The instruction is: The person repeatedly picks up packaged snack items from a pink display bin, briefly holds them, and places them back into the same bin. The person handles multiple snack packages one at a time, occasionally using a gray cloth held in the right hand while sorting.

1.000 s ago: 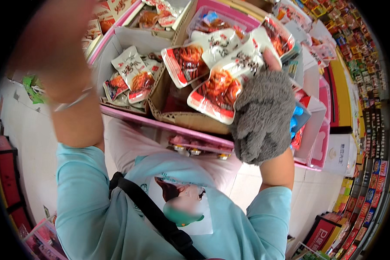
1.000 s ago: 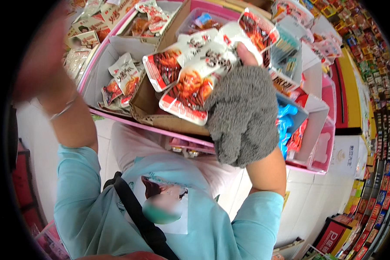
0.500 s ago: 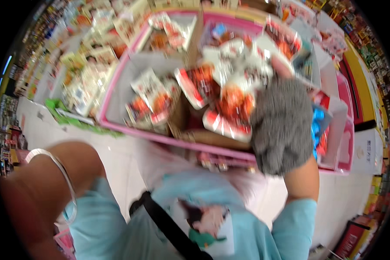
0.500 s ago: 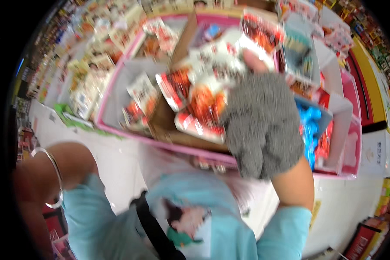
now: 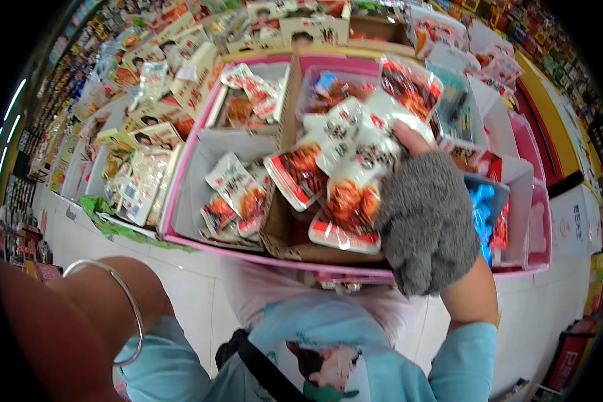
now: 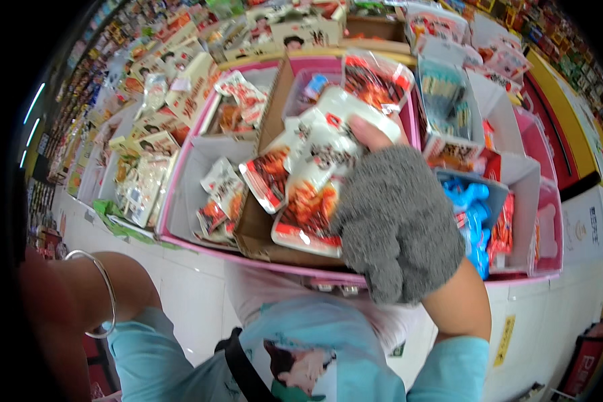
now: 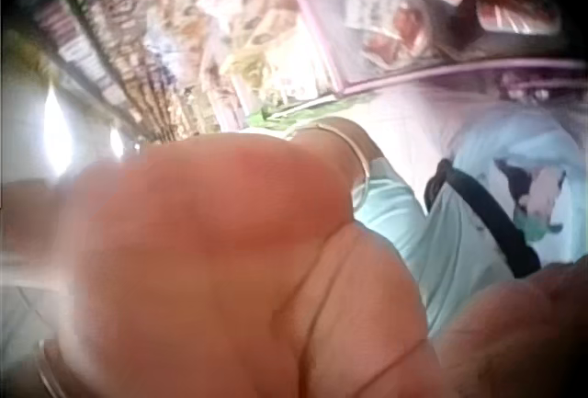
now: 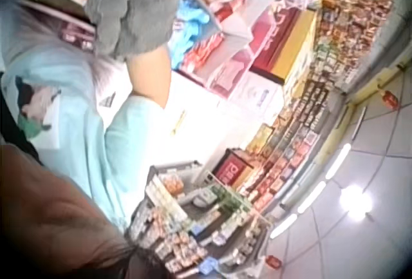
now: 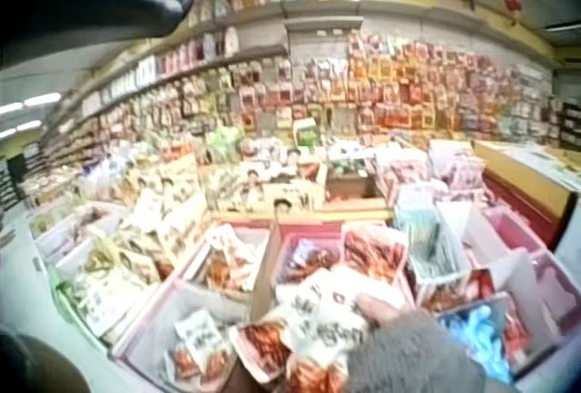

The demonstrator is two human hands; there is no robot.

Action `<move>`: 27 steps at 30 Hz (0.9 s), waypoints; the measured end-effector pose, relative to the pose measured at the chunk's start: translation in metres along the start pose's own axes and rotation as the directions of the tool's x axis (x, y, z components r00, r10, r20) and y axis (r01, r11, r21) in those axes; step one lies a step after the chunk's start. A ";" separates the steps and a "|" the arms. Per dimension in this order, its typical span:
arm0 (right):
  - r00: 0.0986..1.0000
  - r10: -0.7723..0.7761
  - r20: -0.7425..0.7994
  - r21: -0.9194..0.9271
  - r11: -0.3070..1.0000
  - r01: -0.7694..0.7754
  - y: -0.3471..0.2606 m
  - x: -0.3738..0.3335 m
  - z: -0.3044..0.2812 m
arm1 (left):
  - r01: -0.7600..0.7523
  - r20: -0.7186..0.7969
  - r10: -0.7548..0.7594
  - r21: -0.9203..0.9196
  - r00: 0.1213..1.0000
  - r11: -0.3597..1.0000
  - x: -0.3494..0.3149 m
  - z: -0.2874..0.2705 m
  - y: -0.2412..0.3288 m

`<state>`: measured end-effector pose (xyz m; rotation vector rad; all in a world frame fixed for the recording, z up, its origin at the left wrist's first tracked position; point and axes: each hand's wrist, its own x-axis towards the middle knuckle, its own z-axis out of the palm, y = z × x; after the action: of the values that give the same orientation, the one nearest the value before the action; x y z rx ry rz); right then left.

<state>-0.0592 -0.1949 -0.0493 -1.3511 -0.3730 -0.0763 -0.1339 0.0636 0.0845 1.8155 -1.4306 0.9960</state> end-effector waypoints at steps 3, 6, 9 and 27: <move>1.000 -0.022 -0.003 -0.011 1.000 0.022 -0.002 0.002 -0.001 | -0.044 -0.048 0.042 -0.041 0.998 0.998 0.012 0.006 -0.009; 0.999 0.003 0.036 0.050 0.999 -0.005 -0.007 0.000 -0.004 | -0.022 -0.121 0.009 -0.109 0.993 0.994 0.027 0.017 -0.007; 0.993 0.110 -0.045 0.183 0.978 -0.100 -0.009 -0.006 -0.011 | 0.062 -0.201 -0.120 -0.275 0.972 0.959 0.041 0.049 -0.029; 0.855 0.514 0.066 0.644 0.633 -0.430 -0.023 0.019 -0.003 | 0.137 0.336 -0.146 0.050 0.930 0.989 -0.012 0.128 -0.087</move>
<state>-0.0468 -0.2004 -0.0221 -0.7072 0.0896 0.3868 -0.0274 -0.0164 0.0055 2.1549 -1.4601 0.6525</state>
